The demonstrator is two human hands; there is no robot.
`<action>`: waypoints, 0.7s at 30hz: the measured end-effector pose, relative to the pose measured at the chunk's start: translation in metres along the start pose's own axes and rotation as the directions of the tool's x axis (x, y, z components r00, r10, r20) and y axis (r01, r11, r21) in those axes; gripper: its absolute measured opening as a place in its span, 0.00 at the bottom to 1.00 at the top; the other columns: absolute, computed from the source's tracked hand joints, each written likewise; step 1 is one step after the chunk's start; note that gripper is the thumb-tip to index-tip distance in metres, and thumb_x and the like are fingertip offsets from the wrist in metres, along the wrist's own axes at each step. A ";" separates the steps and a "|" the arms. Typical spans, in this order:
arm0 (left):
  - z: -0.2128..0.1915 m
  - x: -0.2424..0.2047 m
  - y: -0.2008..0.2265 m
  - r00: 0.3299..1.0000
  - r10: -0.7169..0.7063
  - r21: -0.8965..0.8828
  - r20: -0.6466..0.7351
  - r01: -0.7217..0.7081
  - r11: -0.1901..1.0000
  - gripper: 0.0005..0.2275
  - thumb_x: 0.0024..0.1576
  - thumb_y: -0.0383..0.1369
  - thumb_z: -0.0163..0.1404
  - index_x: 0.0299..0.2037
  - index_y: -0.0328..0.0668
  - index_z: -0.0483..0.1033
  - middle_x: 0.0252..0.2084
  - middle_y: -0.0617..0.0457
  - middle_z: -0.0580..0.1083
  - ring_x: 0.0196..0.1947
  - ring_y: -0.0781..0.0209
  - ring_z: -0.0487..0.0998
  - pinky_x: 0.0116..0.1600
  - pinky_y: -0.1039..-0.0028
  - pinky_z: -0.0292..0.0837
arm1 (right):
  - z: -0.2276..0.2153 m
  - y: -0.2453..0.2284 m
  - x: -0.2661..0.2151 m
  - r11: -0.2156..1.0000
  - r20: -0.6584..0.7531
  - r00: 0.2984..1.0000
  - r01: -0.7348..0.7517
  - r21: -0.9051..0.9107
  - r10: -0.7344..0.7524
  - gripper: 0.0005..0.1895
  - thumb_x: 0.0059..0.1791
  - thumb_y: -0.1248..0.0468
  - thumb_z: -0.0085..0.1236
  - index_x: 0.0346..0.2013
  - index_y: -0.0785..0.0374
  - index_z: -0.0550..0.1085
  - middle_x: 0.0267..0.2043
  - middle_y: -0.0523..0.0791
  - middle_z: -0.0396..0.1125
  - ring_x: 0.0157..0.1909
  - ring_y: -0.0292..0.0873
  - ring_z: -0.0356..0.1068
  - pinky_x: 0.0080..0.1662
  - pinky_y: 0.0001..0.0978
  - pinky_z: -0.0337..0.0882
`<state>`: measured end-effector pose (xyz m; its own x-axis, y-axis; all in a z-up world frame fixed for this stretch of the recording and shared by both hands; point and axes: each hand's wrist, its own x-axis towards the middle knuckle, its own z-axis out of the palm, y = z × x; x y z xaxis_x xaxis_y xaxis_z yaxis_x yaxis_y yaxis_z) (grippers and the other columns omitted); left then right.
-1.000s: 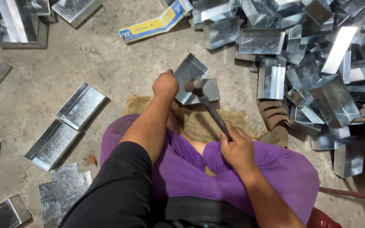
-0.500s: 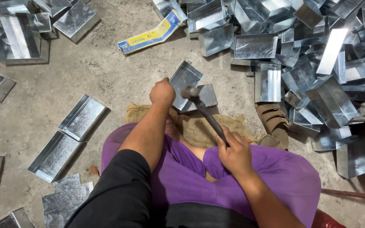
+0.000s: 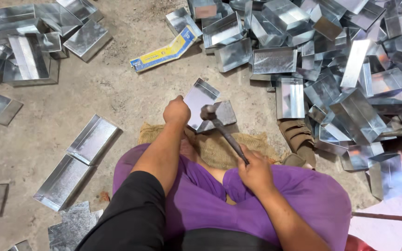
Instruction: The person sits on the floor and repeatedly hammers small rectangular metal pieces to flatten or shape them. They pick up each piece, strike it with a hammer, and place it aside, continuing the process with multiple items.
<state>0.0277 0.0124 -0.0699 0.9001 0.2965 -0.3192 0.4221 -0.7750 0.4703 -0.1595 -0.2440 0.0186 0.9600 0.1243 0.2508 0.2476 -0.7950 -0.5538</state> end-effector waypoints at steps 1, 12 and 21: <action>-0.002 0.001 -0.001 1.000 -0.023 -0.003 0.004 0.023 1.000 0.14 0.59 0.31 0.43 0.53 0.44 0.75 0.52 0.39 0.77 0.53 0.39 0.78 0.54 0.54 0.74 | -0.002 -0.001 0.000 0.999 -0.015 1.000 -0.008 0.053 0.009 0.20 0.46 0.66 0.62 0.53 0.60 0.77 0.36 0.53 0.73 0.37 0.57 0.74 0.42 0.46 0.73; -0.014 -0.002 0.006 0.998 -0.048 -0.018 0.040 0.049 0.999 0.14 0.57 0.27 0.46 0.52 0.47 0.76 0.51 0.41 0.78 0.53 0.41 0.79 0.54 0.56 0.75 | -0.017 -0.007 0.001 0.969 -0.168 0.986 0.062 0.237 -0.022 0.18 0.51 0.69 0.59 0.57 0.64 0.74 0.36 0.49 0.73 0.29 0.41 0.73 0.31 0.31 0.73; -0.009 0.002 0.004 0.996 -0.039 0.025 0.079 0.037 0.999 0.17 0.55 0.29 0.49 0.55 0.46 0.73 0.53 0.41 0.76 0.55 0.42 0.78 0.55 0.57 0.75 | 0.006 0.016 -0.003 0.994 0.099 0.991 -0.080 -0.079 0.088 0.24 0.43 0.65 0.63 0.54 0.56 0.77 0.37 0.52 0.74 0.38 0.56 0.74 0.39 0.46 0.73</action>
<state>0.0317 0.0151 -0.0614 0.8718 0.2816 -0.4008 0.4523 -0.7771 0.4376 -0.1578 -0.2537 0.0039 0.9862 0.1120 0.1217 0.1588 -0.8469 -0.5074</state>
